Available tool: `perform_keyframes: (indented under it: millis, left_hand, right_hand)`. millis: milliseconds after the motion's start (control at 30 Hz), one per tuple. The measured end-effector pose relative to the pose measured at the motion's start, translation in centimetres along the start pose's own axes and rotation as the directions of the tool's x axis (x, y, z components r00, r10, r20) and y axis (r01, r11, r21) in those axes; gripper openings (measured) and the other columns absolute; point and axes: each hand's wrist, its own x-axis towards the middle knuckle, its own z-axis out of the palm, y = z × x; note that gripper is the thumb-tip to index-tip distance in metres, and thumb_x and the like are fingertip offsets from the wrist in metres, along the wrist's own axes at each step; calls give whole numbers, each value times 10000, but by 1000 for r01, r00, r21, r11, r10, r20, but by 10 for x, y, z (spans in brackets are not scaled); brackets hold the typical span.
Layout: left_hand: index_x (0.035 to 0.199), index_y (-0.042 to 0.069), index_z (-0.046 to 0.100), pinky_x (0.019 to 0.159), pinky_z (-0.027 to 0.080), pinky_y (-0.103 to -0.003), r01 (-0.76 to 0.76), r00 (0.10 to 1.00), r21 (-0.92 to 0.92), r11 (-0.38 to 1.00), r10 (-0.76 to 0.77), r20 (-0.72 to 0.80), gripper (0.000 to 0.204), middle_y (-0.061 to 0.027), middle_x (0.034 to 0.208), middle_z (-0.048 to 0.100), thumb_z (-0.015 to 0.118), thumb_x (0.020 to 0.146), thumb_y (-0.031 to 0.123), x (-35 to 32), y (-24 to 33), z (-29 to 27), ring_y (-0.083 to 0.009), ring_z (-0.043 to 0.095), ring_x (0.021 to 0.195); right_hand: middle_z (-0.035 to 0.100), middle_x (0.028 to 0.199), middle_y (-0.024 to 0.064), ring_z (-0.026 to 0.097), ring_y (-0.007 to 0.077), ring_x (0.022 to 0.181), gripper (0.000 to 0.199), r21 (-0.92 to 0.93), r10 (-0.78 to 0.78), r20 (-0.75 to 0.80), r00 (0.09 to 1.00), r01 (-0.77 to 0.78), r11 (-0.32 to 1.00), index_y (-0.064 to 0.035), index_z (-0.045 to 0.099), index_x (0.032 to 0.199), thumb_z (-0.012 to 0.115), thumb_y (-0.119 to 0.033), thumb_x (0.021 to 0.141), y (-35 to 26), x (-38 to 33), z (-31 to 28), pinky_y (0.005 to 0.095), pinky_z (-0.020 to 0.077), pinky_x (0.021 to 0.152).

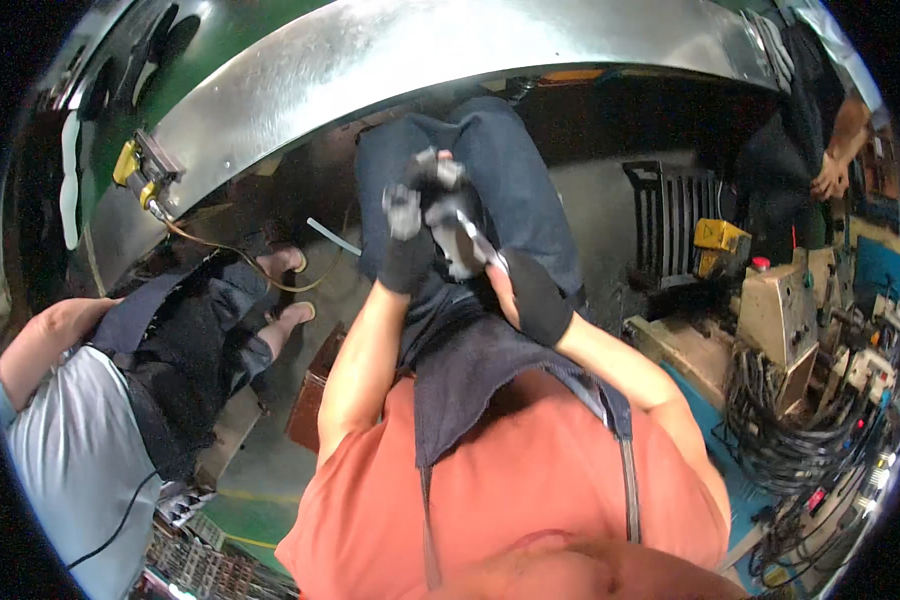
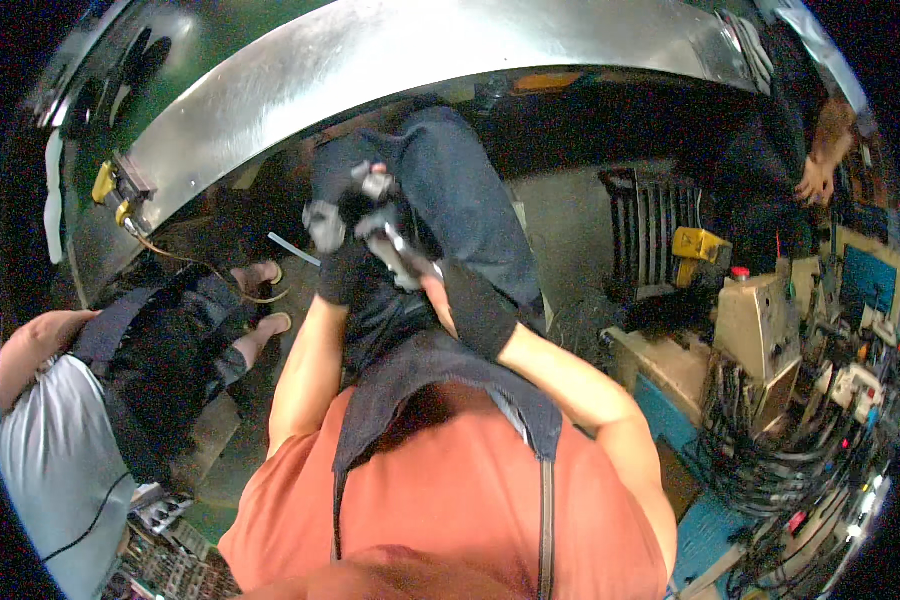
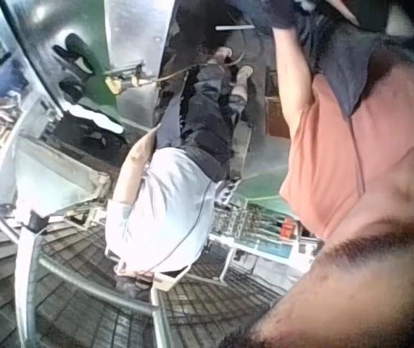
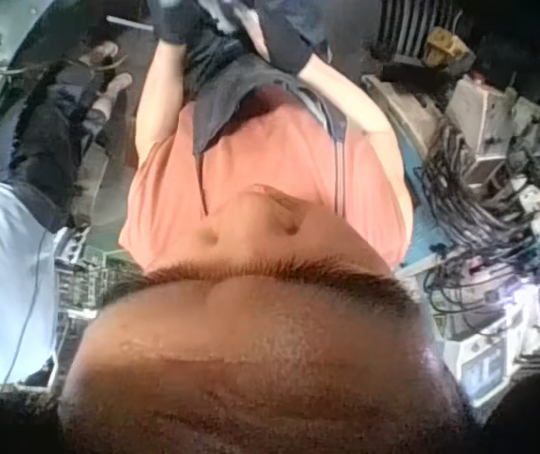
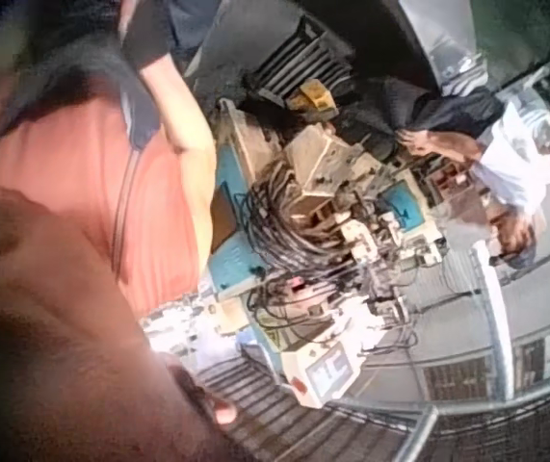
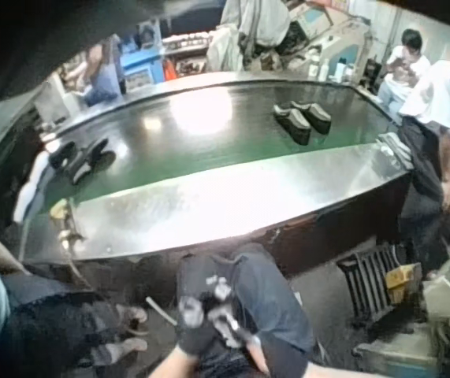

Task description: The person sits on the floor and uses a curved metal tool to scrape and trim the white soles of black shoes. They repeatedly pick up shoes from a nearby table, place them on their lap, and work on the soles before returning them to the table.

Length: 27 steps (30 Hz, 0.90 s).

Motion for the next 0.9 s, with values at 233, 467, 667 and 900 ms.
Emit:
perform_keyframes:
  millis: [233, 467, 667, 900]
  left_hand:
    - [1334, 24, 324, 1070, 298, -394, -201, 977, 291, 935, 215, -16, 519, -155, 1354, 406, 520, 901, 233, -114, 14, 15, -278, 431, 1238]
    - [1149, -4, 542, 1000, 367, -347, 116, 932, -323, 939, -215, -292, 374, -136, 1193, 573, 339, 974, 256, -114, 10, 12, -238, 535, 1105]
    - [1200, 39, 515, 997, 378, -347, 110, 988, 144, 983, -92, -124, 423, -118, 1231, 537, 435, 938, 362, -97, -52, -25, -221, 501, 1160]
    - [1234, 24, 448, 851, 476, -368, 213, 977, 496, 842, -172, -128, 473, -154, 1035, 607, 424, 936, 390, -39, -67, -53, -265, 599, 964]
  right_hand:
    - [595, 955, 152, 592, 314, 852, 313, -177, -389, 266, 882, 442, 879, -18, 574, 795, 703, -285, 693, 42, -59, -10, 393, 502, 722]
    - [579, 959, 168, 593, 356, 844, 359, 6, -533, 271, 801, 553, 833, -4, 520, 785, 643, -336, 727, 66, -55, -9, 442, 511, 709]
    - [577, 990, 187, 586, 399, 876, 454, -87, -449, 211, 868, 474, 876, 13, 535, 867, 538, -441, 850, 79, -62, -10, 471, 491, 794]
    - [552, 739, 101, 556, 221, 680, 373, 54, 304, 106, 947, -311, 949, -18, 556, 909, 405, -355, 961, -25, 20, -42, 363, 458, 634]
